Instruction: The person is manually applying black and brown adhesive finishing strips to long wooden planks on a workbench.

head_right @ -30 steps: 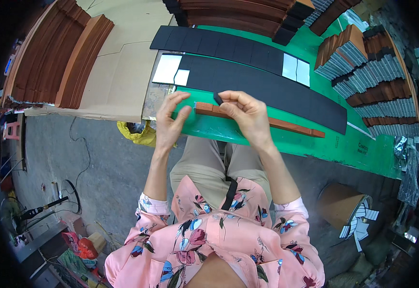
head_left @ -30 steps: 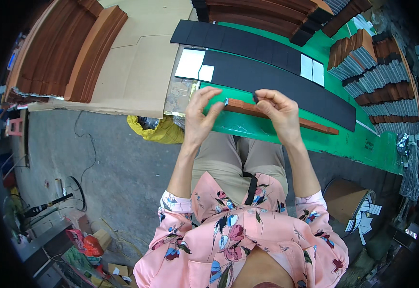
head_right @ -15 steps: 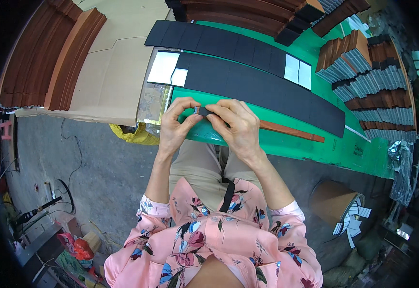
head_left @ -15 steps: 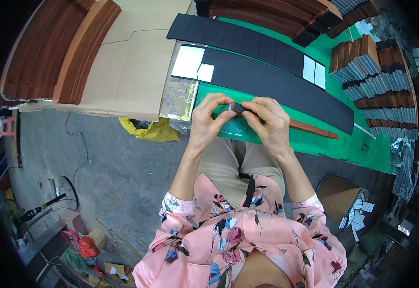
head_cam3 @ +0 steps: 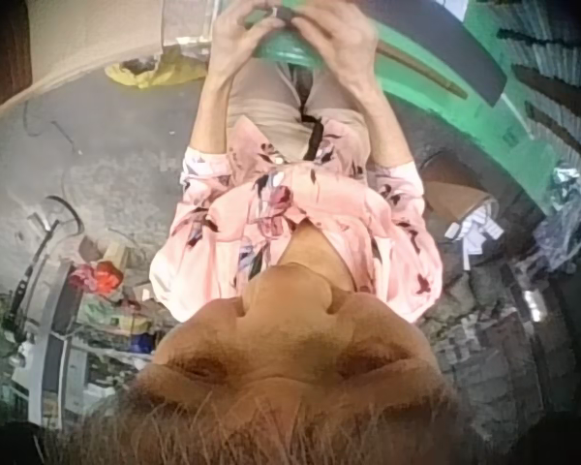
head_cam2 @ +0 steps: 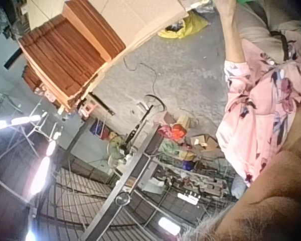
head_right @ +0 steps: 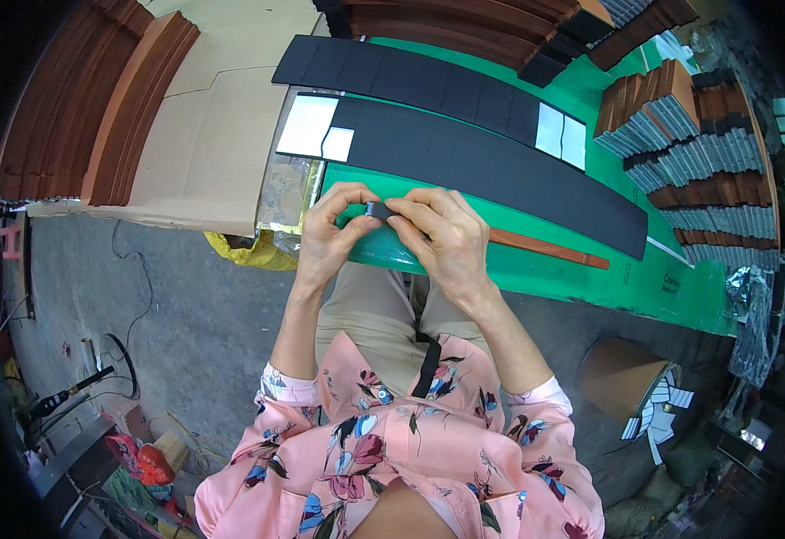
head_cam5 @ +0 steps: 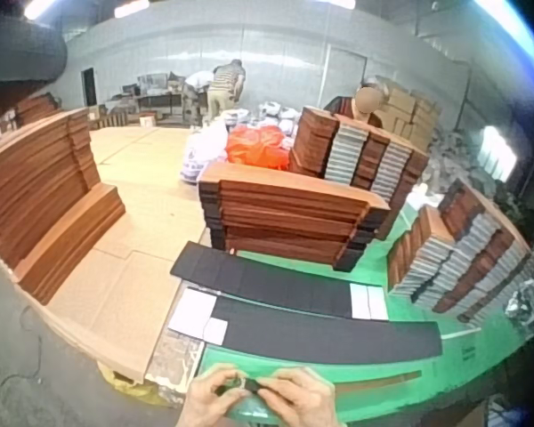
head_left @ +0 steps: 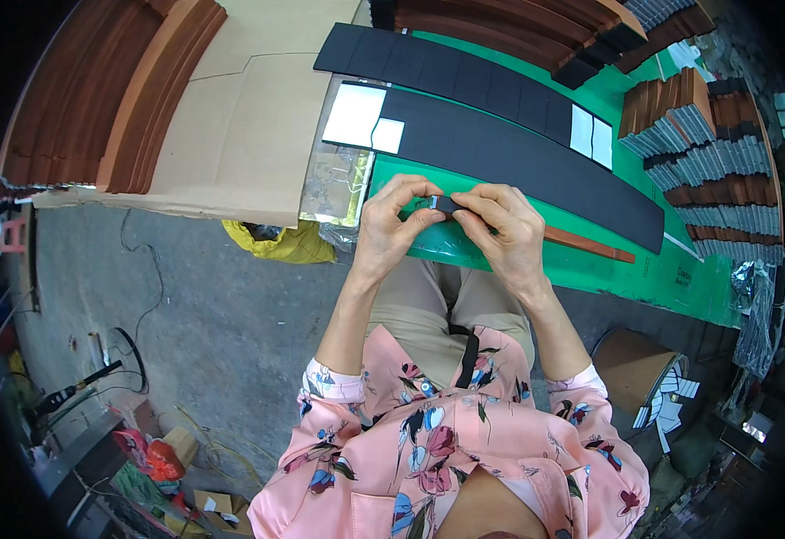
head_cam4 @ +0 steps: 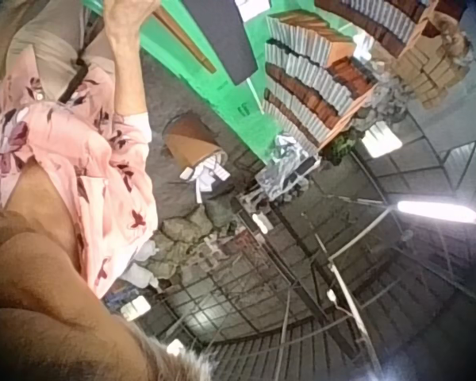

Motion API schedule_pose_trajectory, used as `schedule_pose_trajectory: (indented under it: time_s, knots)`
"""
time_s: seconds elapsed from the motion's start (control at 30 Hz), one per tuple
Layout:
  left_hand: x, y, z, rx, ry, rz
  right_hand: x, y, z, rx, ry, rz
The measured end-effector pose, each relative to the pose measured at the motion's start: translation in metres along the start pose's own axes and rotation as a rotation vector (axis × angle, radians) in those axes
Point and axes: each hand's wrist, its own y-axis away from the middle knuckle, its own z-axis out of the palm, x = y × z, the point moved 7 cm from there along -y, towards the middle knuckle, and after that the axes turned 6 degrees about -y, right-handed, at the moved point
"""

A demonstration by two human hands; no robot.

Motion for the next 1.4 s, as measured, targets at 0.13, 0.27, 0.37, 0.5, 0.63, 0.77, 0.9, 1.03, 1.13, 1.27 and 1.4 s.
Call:
schedule_pose_trajectory:
  time_s: [0.13, 0.27, 0.37, 0.5, 0.63, 0.77, 0.9, 1.03, 1.13, 1.27, 1.4]
  knots:
    - [0.0, 0.0, 0.0, 0.006, -0.002, 0.013, 0.0, 0.0, 0.0, 0.005, 0.005, 0.001]
    - [-0.004, 0.001, 0.001, -0.037, 0.034, -0.081, 0.0, 0.0, 0.001, 0.007, 0.003, 0.001]
    - [-0.006, 0.001, 0.002, -0.038, 0.027, -0.091, 0.0, 0.0, 0.001, 0.014, 0.004, -0.002]
    - [-0.002, 0.001, 0.0, -0.01, -0.01, -0.036, 0.001, 0.0, 0.002, 0.011, 0.003, 0.003]
    - [-0.003, 0.001, 0.001, -0.021, 0.003, -0.074, 0.001, 0.0, 0.001, 0.005, 0.01, 0.002]
    - [-0.004, 0.003, 0.0, -0.004, -0.003, -0.086, 0.001, -0.001, 0.002, -0.006, 0.013, 0.003]
    - [-0.004, 0.003, -0.001, 0.033, -0.011, -0.071, 0.003, -0.002, 0.003, -0.01, 0.006, -0.007]
    - [-0.005, 0.005, -0.001, 0.072, 0.026, -0.072, 0.007, -0.001, 0.003, -0.037, -0.023, -0.004]
    - [-0.003, 0.005, 0.0, 0.068, 0.002, -0.026, 0.021, 0.003, -0.001, -0.01, -0.211, 0.043]
    - [0.005, 0.001, -0.001, 0.043, -0.008, -0.047, 0.021, 0.007, -0.016, 0.051, -0.266, 0.069]
    - [0.005, 0.003, -0.003, 0.015, -0.097, 0.111, 0.004, 0.01, -0.009, -0.018, -0.038, -0.061]
